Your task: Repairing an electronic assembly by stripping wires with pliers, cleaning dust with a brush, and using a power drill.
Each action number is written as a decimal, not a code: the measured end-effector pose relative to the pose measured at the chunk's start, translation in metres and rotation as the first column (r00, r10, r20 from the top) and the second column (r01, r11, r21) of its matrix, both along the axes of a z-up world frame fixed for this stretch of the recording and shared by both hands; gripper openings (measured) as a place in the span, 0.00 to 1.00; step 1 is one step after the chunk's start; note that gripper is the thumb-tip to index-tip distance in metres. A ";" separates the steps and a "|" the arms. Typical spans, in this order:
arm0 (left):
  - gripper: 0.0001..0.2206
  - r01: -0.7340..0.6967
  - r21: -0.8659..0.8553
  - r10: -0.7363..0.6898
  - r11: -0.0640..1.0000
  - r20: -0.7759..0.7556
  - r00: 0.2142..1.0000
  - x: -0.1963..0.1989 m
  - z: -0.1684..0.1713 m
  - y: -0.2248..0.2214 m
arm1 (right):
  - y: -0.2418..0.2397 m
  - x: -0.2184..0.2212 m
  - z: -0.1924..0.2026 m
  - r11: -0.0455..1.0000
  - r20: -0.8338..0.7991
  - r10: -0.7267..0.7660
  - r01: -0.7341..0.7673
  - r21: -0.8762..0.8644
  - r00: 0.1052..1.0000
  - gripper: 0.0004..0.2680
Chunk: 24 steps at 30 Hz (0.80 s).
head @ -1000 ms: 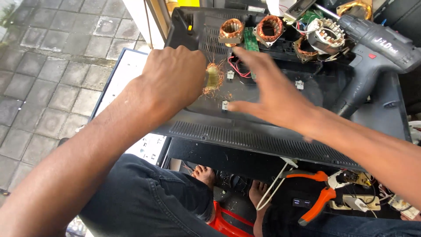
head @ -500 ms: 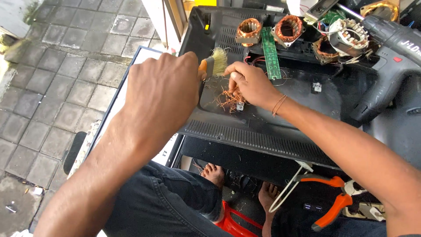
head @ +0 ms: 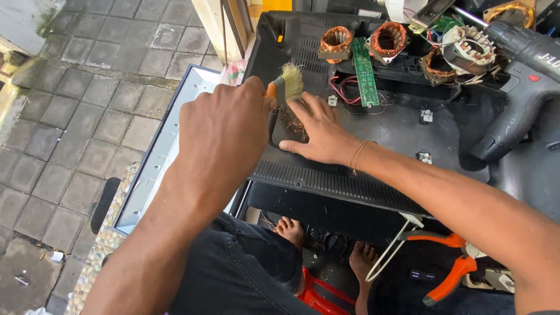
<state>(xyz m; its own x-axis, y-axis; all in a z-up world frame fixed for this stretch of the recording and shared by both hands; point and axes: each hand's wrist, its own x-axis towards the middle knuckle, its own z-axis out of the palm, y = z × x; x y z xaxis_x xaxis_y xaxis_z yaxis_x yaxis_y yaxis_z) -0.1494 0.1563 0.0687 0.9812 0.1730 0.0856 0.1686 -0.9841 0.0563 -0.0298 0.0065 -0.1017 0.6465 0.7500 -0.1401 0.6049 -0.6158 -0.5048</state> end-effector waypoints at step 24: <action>0.07 0.045 0.060 -0.043 0.997 -0.027 0.999 0.020 -0.013 -0.003 | -0.097 0.001 0.007 0.888 0.189 -0.228 0.283 -0.363 0.955 0.26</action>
<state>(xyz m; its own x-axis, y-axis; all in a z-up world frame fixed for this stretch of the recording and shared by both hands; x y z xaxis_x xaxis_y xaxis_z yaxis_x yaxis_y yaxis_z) -0.1290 0.1532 0.0561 0.9897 0.1247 0.0697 0.1255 -0.9921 -0.0075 -0.0286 -0.0906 -0.0950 0.8419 0.4626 -0.2780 0.4465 -0.8863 -0.1228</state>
